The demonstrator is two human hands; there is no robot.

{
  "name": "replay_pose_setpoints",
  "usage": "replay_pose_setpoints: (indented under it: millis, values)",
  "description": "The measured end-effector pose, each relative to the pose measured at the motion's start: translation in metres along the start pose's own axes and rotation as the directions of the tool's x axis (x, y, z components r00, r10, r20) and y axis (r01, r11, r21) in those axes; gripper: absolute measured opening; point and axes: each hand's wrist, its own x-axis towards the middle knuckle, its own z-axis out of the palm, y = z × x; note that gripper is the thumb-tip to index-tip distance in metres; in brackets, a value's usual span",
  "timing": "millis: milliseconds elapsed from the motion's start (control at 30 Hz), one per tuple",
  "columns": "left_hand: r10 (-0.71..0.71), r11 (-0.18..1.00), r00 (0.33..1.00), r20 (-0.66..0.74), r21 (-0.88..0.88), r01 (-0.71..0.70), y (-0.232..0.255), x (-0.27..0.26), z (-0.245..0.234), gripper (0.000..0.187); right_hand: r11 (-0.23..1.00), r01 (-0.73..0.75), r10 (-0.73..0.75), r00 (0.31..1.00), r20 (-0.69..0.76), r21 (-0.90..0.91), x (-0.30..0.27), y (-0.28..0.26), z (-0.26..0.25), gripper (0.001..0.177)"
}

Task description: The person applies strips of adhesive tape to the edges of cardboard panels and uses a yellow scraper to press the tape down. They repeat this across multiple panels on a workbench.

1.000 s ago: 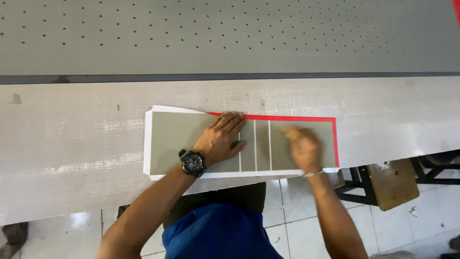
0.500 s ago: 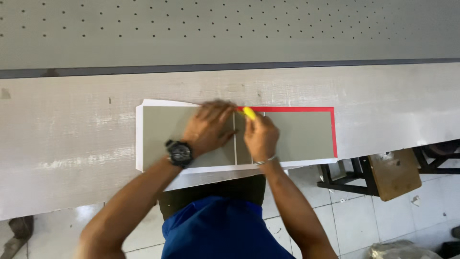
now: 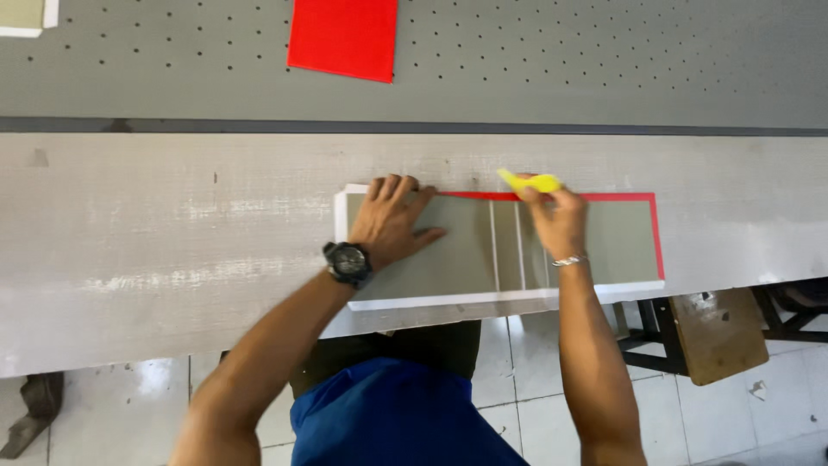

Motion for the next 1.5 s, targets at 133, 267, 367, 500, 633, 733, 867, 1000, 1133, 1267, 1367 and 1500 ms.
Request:
replay_pose_setpoints:
  millis: [133,267,367,500,633,733,867,1000,1133,1267,1367,1500]
  values:
    - [0.047,0.999,0.998,-0.050,0.015,-0.046,0.010,0.008,0.001,0.068,0.947,0.294,-0.269,0.945,0.186,-0.126,0.018,-0.048,0.030,0.023]
    - [0.081,0.996,0.992,-0.094,0.049,-0.076,0.009,0.007,0.006,0.061,0.895,0.403,-0.359,0.905,0.231,-0.191,-0.012,-0.056,0.052,0.036]
    - [0.113,0.990,0.988,-0.110,0.093,-0.103,0.012,0.001,0.008,0.060,0.881,0.390,-0.338,0.915,0.219,-0.267,-0.050,-0.062,0.050,0.036]
    - [0.122,0.986,0.992,-0.039,0.117,-0.116,0.005,-0.012,0.016,0.060,0.888,0.340,-0.285,0.935,0.210,-0.310,-0.076,-0.079,0.036,0.025]
    - [0.116,0.993,0.992,0.057,-0.005,-0.116,0.007,-0.026,-0.023,0.068,0.963,0.171,-0.149,0.982,0.115,-0.210,-0.065,-0.046,-0.010,0.009]
    - [0.098,0.994,0.992,0.075,-0.046,-0.095,0.010,-0.034,-0.027,0.073,0.867,0.091,-0.173,0.977,-0.126,-0.489,-0.033,0.013,-0.052,0.012]
    - [0.084,0.996,0.996,0.039,-0.042,-0.083,0.008,-0.034,-0.019,0.074,0.709,-0.106,-0.081,0.970,-0.229,-0.698,-0.012,0.031,-0.015,0.014]
    - [0.085,0.993,0.996,0.021,-0.086,-0.083,0.007,-0.032,-0.018,0.074,0.478,-0.132,-0.009,0.988,-0.155,-0.869,-0.032,-0.074,0.095,0.016]
    - [0.070,0.993,0.997,0.032,-0.100,-0.066,0.007,-0.032,-0.020,0.074,0.665,0.066,-0.146,0.988,-0.042,-0.744,-0.057,-0.106,0.113,0.023]
    - [0.045,0.980,0.992,0.121,-0.199,-0.021,-0.004,-0.030,-0.011,0.064,0.832,0.100,-0.118,0.993,0.003,-0.546,-0.056,-0.115,0.094,0.018]
    - [0.001,0.953,0.984,0.179,-0.297,0.053,-0.003,-0.027,-0.024,0.067,0.934,0.071,-0.077,0.997,-0.001,-0.349,-0.038,-0.108,0.067,0.008]
    - [-0.166,0.986,0.984,0.070,-0.024,0.168,0.021,-0.019,-0.088,0.112,0.969,0.186,-0.179,0.982,0.053,-0.164,0.011,-0.120,0.053,0.013]
